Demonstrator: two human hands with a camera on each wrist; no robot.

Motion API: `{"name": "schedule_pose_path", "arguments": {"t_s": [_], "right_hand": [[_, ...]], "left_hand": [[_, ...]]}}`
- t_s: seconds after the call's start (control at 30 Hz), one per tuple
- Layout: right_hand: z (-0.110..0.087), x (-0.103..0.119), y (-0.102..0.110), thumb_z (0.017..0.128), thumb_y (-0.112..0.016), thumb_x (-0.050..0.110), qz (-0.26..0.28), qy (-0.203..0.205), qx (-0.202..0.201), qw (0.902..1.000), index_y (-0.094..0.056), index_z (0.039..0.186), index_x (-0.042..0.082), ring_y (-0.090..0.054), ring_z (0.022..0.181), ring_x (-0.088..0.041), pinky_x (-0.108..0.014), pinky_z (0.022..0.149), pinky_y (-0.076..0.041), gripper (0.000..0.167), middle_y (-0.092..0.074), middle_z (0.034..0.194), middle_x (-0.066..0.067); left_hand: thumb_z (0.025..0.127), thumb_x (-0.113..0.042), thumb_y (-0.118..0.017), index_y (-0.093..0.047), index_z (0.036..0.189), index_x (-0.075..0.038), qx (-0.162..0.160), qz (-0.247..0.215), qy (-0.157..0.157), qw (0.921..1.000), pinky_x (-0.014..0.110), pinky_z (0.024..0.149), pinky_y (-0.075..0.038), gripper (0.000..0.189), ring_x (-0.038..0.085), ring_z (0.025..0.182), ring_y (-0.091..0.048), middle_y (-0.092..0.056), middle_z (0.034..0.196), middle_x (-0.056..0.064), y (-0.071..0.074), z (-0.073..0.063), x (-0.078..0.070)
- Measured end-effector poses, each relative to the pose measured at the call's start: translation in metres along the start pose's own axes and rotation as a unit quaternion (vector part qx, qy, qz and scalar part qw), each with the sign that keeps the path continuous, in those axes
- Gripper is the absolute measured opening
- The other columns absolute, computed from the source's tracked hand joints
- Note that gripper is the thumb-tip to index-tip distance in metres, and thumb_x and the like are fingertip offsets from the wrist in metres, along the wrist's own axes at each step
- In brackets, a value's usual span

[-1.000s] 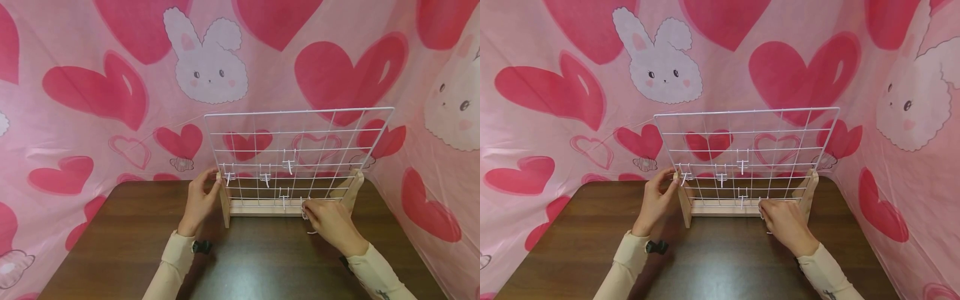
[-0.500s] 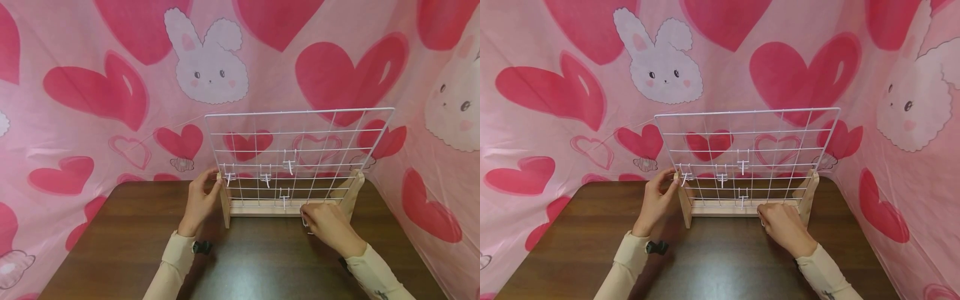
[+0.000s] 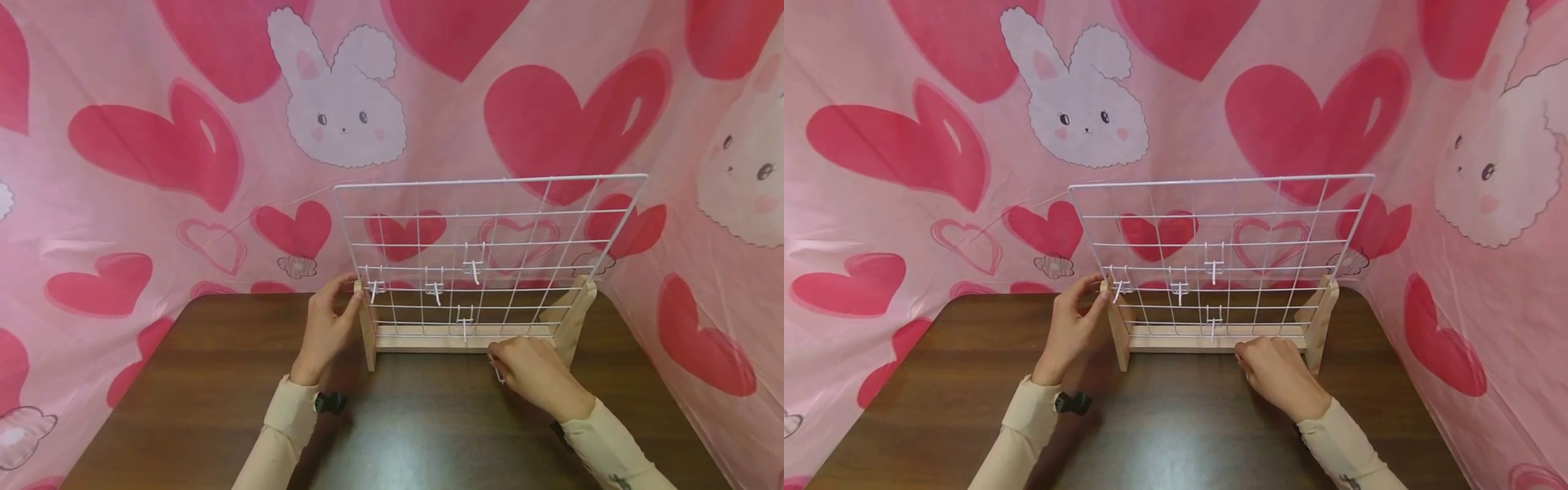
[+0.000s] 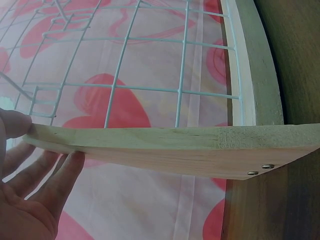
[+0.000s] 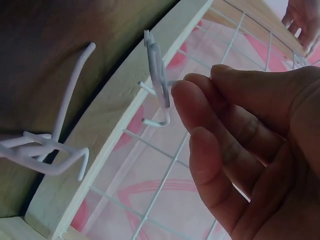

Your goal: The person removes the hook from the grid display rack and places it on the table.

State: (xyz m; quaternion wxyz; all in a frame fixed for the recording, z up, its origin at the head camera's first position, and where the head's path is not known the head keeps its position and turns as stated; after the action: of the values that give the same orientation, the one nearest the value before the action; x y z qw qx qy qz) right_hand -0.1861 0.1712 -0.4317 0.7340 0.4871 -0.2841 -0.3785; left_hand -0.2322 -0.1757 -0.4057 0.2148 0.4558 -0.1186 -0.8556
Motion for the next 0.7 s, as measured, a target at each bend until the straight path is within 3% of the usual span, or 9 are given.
{"name": "schedule_pose_path", "arguments": {"t_s": [0.43, 0.7], "right_hand": [[-0.001, 0.001, -0.010, 0.083, -0.081, 0.008, 0.011, 0.022, 0.020, 0.9995, -0.052, 0.063, 0.024, -0.043, 0.053, -0.002, -0.027, 0.048, -0.035, 0.038, -0.046, 0.056, 0.014], [-0.002, 0.001, -0.014, 0.083, -0.080, 0.008, 0.012, 0.027, 0.031, 0.9991, -0.052, 0.064, 0.025, -0.041, 0.052, -0.002, -0.027, 0.046, -0.032, 0.039, -0.047, 0.056, 0.015]], "left_hand": [[0.098, -0.008, -0.071, -0.069, 0.127, -0.005, -0.003, 0.003, -0.008, 1.0000, 0.030, 0.078, -0.064, 0.029, 0.026, 0.106, -0.075, -0.078, 0.114, 0.014, 0.001, 0.001, 0.000], [0.098, -0.009, -0.071, -0.068, 0.127, -0.005, 0.001, -0.007, 0.000, 1.0000, 0.040, 0.079, -0.066, 0.030, 0.025, 0.106, -0.075, -0.077, 0.113, 0.014, 0.000, 0.001, -0.001]]}}
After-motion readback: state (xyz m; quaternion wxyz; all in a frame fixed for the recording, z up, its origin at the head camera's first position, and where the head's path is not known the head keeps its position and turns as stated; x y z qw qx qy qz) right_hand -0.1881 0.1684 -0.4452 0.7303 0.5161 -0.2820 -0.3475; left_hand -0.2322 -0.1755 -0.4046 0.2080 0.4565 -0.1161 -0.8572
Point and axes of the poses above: each hand's wrist, its own z-axis towards the middle knuckle, its own y-axis out of the back of the hand, x = y × z, the point moved 1 cm from there along z, towards the middle knuckle
